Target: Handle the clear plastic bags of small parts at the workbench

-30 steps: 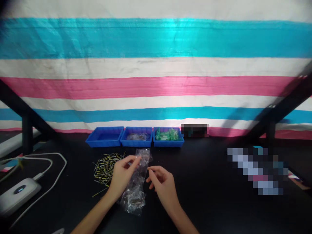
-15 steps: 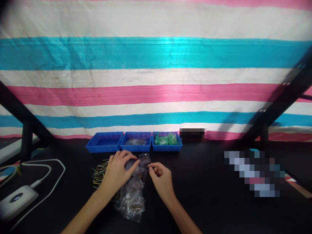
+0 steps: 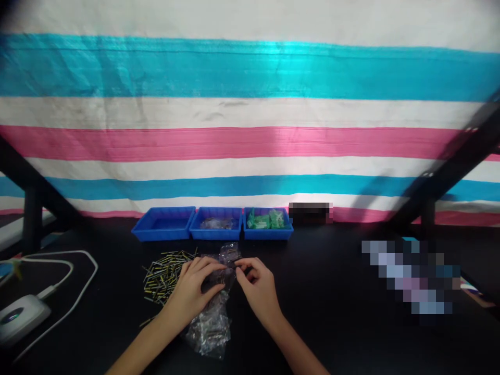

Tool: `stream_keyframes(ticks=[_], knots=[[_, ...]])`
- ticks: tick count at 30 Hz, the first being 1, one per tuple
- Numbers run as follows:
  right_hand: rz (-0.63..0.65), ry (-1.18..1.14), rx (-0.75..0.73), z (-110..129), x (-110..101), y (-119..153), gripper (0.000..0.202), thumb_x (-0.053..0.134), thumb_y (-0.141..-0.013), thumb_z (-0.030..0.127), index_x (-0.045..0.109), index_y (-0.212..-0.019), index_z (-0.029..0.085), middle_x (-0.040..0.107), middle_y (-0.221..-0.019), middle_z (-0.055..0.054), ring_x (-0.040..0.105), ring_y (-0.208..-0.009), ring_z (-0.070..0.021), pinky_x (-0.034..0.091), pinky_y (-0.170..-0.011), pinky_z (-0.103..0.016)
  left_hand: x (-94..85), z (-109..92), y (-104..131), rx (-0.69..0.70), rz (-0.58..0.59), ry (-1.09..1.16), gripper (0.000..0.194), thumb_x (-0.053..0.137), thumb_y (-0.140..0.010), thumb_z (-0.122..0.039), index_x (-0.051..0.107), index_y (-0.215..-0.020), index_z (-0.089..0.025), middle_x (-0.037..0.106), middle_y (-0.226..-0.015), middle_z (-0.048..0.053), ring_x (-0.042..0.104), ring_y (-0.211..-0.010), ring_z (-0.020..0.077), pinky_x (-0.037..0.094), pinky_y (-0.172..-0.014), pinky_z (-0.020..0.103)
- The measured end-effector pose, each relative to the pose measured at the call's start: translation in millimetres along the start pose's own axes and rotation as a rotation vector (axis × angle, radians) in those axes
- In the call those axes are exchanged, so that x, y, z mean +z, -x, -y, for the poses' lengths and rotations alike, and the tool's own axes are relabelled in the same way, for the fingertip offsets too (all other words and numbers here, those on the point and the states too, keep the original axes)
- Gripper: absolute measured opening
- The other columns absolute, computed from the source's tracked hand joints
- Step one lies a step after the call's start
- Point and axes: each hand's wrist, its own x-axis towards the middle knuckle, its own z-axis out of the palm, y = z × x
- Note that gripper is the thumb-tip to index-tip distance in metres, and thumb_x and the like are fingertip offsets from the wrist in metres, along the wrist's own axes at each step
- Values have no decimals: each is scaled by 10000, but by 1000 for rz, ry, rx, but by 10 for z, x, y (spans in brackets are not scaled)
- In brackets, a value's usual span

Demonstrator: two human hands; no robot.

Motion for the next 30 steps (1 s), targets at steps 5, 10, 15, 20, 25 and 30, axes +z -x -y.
stream_keyframes(ticks=[5,10,15,20,25,30], knots=[[43,115,-82,43,-11,14,223,607,-738,284,655,-935,193,612,-924,-37,451,-474,-60,383,-470,-205,21,18,10,13,-5,32,414,591,-751,-180,530,-1153,-258,562,-1139,49,485,-1052,241,348,-880,397],[115,293,-130,37,-18,41,297,656,-687,234,654,-984,225,647,-822,-3,426,-440,-57,385,-499,-212,32,47,9,18,-3,47,380,602,-754,-242,545,-1130,-246,591,-1098,62,491,-1031,258,358,-869,411],[107,297,-151,27,-10,60,317,658,-681,231,641,-997,241,614,-995,-21,444,-451,-46,402,-512,-217,49,6,0,-10,-3,142,377,620,-717,-164,574,-1079,-259,606,-1035,48,527,-987,252,379,-840,404],[147,276,-125,15,-27,44,344,687,-655,254,644,-996,254,645,-920,-5,450,-463,-60,393,-511,-218,58,-34,-14,-19,16,282,409,623,-687,-120,581,-1072,-251,608,-914,34,571,-859,216,416,-787,369],[192,121,-34,-7,-54,12,356,700,-636,244,631,-984,212,647,-864,-5,429,-478,-61,351,-477,-198,75,-68,-9,-20,8,433,474,612,-641,-40,569,-1072,-233,563,-937,34,538,-724,151,450,-739,322],[213,-18,4,17,-49,20,248,673,-675,235,658,-918,188,631,-750,2,416,-479,-56,313,-453,-182,75,-124,12,-63,-17,524,486,608,-632,-30,565,-1078,-219,536,-918,23,520,-631,109,451,-642,262]])
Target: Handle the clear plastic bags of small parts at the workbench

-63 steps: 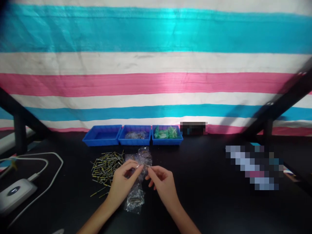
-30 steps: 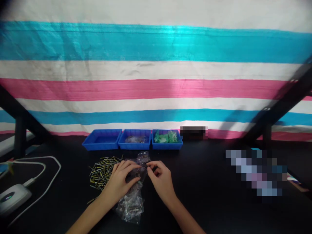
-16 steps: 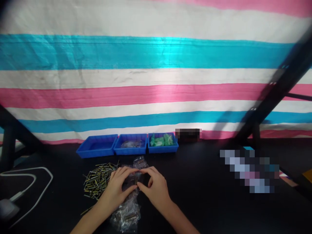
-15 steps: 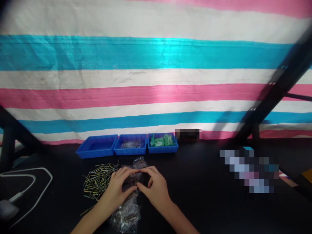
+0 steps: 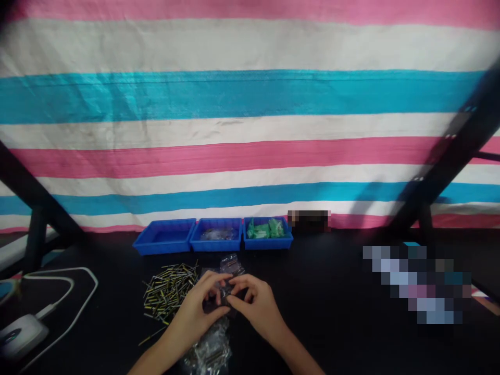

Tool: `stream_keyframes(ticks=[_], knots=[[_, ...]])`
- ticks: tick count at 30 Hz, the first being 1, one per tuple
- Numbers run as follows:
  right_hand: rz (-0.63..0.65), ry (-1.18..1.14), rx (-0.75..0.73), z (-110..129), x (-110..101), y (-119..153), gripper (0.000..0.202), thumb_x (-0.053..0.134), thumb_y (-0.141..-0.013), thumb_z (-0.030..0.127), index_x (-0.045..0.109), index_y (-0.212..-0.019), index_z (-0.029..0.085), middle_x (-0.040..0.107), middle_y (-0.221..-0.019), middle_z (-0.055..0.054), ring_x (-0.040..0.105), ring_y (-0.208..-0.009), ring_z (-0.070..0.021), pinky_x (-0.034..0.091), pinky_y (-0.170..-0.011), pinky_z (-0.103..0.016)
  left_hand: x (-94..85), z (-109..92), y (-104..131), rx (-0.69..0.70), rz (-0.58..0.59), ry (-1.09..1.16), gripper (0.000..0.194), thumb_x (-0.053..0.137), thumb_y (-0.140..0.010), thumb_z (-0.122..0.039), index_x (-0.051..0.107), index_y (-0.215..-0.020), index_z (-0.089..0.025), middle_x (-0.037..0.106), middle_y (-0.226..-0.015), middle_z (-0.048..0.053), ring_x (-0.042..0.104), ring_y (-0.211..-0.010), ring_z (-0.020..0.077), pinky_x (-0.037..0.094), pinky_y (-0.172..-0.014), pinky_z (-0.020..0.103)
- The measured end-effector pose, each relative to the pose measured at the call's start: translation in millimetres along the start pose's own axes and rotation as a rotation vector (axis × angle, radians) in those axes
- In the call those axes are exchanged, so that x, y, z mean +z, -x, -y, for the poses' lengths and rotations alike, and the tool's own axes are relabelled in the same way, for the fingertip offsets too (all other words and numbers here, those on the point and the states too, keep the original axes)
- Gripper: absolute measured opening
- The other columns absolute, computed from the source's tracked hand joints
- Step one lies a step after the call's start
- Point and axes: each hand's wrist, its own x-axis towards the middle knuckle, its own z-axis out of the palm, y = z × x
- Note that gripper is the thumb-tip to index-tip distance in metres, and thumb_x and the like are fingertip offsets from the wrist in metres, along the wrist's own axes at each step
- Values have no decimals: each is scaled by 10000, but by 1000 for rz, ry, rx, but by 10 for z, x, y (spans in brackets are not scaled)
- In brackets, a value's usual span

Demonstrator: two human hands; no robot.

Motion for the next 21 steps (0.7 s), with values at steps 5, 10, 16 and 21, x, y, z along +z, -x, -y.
stream_keyframes(ticks=[5,10,16,21], knots=[[-23,-42,7,28,3,21,238,676,-686,321,679,-874,174,651,-775,-20,406,-446,-48,306,-425,-186,1,-35,-6,-41,-90,52,381,612,-669,-89,590,-1030,-209,535,-624,-46,519,-570,110,414,-580,225],[8,-92,2,3,-10,12,223,671,-700,346,685,-829,165,652,-728,-23,417,-420,-44,298,-398,-179,-17,-45,-23,-67,-165,2,71,650,-672,-146,646,-731,-185,578,-597,-26,532,-577,121,388,-558,225],[24,-152,-44,-58,-20,4,163,695,-686,321,689,-728,164,608,-853,-41,453,-469,-45,380,-446,-199,-13,-50,-10,13,-204,4,59,656,-680,-128,663,-662,-184,619,-658,5,577,-637,143,421,-592,245],[-45,-85,-112,-92,-1,43,132,698,-681,301,700,-645,173,574,-944,-58,462,-502,-48,417,-489,-217,-6,-20,9,104,-222,-14,98,658,-691,-122,677,-640,-204,676,-772,24,613,-774,172,460,-740,304]])
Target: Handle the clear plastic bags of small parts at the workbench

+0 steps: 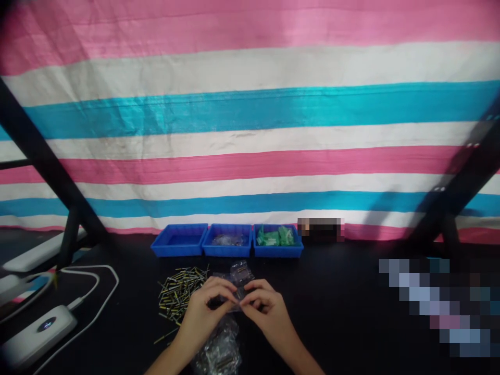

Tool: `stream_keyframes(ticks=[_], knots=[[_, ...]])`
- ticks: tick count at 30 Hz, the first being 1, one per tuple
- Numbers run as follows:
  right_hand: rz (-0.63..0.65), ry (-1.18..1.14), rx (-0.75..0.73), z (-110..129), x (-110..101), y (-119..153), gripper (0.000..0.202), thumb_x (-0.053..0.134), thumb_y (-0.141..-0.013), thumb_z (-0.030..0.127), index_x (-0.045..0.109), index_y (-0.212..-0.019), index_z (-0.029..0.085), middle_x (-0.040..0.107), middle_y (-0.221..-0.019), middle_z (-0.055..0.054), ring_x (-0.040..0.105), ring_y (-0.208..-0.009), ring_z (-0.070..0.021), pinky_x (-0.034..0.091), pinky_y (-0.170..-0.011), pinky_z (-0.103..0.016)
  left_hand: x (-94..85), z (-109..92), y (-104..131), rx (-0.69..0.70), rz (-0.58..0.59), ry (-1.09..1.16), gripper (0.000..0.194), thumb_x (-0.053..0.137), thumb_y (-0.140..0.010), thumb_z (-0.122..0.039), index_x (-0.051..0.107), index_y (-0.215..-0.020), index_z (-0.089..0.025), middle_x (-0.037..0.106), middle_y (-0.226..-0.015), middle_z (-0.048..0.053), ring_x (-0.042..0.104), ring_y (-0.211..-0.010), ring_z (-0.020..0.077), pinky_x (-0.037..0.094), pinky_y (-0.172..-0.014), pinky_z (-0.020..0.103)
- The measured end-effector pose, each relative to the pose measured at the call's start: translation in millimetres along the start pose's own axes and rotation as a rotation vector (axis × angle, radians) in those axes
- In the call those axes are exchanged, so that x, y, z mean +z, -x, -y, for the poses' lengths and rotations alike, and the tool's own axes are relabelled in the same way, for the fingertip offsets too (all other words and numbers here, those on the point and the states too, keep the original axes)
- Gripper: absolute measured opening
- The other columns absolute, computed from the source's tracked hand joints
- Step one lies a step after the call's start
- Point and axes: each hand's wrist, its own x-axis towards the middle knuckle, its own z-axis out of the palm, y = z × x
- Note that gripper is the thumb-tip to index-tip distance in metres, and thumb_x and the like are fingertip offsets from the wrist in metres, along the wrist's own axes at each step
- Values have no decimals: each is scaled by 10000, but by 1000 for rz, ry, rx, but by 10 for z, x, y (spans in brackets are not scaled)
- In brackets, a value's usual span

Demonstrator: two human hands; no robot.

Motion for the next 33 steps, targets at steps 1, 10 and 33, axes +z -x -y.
stream_keyframes(ticks=[1,10,33], knots=[[-6,9,0,-1,1,3,144,695,-684,310,699,-648,171,570,-959,-62,464,-501,-47,412,-478,-213,0,5,3,-13,-5,-14,77,667,-689,-137,682,-660,-206,682,-764,22,615,-768,175,462,-739,308],[18,41,161,37,24,-31,313,594,-756,414,647,-910,146,566,-662,-17,438,-420,-51,281,-342,-147,-157,20,-203,-172,-253,23,201,634,-729,-311,661,-865,-165,673,-646,6,582,-603,148,448,-619,252],[59,76,119,-36,23,-28,171,572,-768,268,648,-854,142,594,-769,-21,500,-443,-53,368,-419,-181,-61,134,-44,-67,163,-777,290,547,-810,-262,597,-1079,-167,604,-1033,95,506,-997,271,341,-855,414]])
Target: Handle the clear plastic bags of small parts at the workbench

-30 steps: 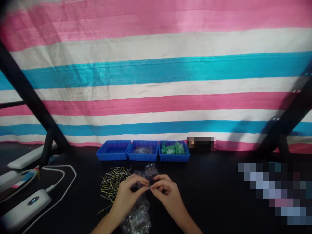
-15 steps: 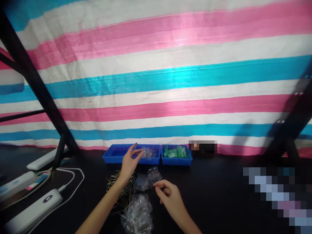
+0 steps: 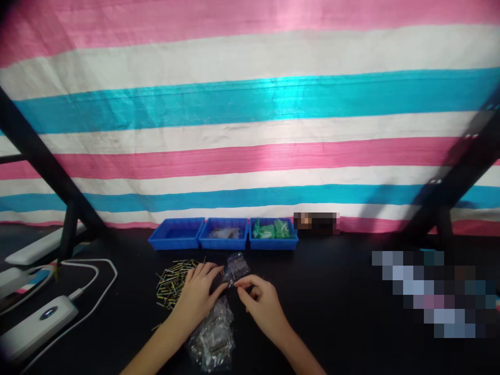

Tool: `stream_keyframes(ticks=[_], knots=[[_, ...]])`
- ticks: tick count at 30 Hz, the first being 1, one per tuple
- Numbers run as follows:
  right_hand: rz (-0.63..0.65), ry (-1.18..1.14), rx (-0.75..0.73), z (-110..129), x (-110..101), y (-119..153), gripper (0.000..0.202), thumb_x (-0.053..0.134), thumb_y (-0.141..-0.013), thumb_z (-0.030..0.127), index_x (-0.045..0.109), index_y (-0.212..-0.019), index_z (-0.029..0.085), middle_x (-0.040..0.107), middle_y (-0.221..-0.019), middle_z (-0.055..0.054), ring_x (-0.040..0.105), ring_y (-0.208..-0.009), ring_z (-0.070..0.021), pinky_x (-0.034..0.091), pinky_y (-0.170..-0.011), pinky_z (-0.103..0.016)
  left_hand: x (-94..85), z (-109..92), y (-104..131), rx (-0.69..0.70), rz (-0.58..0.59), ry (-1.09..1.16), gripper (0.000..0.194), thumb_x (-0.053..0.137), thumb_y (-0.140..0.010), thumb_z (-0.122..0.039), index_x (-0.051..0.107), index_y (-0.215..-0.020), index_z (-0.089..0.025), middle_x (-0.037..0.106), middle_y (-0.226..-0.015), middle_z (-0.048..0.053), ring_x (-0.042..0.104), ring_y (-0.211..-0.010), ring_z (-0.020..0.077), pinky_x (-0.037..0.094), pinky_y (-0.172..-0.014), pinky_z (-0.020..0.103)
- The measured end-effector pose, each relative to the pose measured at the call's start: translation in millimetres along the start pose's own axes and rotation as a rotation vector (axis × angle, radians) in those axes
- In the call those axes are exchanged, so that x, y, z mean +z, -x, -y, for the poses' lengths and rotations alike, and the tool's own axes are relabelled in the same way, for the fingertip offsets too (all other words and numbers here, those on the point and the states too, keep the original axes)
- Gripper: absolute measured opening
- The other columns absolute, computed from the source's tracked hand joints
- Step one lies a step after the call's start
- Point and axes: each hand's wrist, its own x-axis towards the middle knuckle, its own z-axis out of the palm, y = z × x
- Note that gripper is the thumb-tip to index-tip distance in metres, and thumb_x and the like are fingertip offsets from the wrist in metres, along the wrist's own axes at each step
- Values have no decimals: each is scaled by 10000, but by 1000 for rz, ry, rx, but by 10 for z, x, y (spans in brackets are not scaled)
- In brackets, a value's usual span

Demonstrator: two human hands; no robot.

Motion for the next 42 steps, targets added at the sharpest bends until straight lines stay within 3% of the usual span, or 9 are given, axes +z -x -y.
stream_keyframes(ticks=[9,13,20,28,33,37,42], knots=[[-123,-82,52,80,-21,33,243,579,-775,356,615,-891,145,527,-704,1,439,-406,-37,286,-328,-145,-35,-117,39,125,-43,190,153,508,-840,-199,649,-882,-242,631,-852,15,544,-843,195,328,-805,378],[-187,-130,39,83,-39,36,288,551,-802,401,595,-969,170,478,-737,15,397,-403,-17,276,-315,-132,-53,-218,79,70,-95,350,133,502,-856,-269,631,-843,-244,661,-830,-10,568,-805,181,338,-768,357],[-20,-126,55,120,-37,40,281,614,-758,376,599,-939,162,538,-756,5,497,-452,-47,301,-312,-119,-13,-232,39,-62,-81,623,123,491,-850,-317,567,-890,-229,692,-827,-8,612,-798,183,366,-774,338],[62,-178,40,53,-126,-68,366,649,-721,416,577,-974,161,570,-851,-26,514,-482,-60,370,-324,-141,-98,-234,34,-7,-5,607,111,497,-841,-300,569,-873,-222,673,-657,-37,619,-710,180,362,-777,334],[172,-196,72,22,-184,-84,346,657,-714,440,580,-869,141,557,-705,3,481,-438,-49,354,-337,-139,-107,-250,44,-36,-15,622,127,551,-814,-318,602,-872,-218,671,-646,-32,602,-686,176,352,-765,328],[196,-264,88,5,-204,-81,360,673,-689,464,515,-805,162,533,-647,36,452,-401,-41,333,-333,-139,-94,-283,70,-67,-44,671,138,651,-734,-299,618,-837,-213,686,-711,-24,598,-718,178,354,-754,313],[174,-281,66,-10,-153,-42,405,698,-642,499,487,-736,166,545,-700,15,470,-409,-45,343,-331,-147,-82,-326,107,-69,-80,738,30,635,-746,-208,645,-774,-207,685,-690,-26,610,-691,158,358,-793,316]])
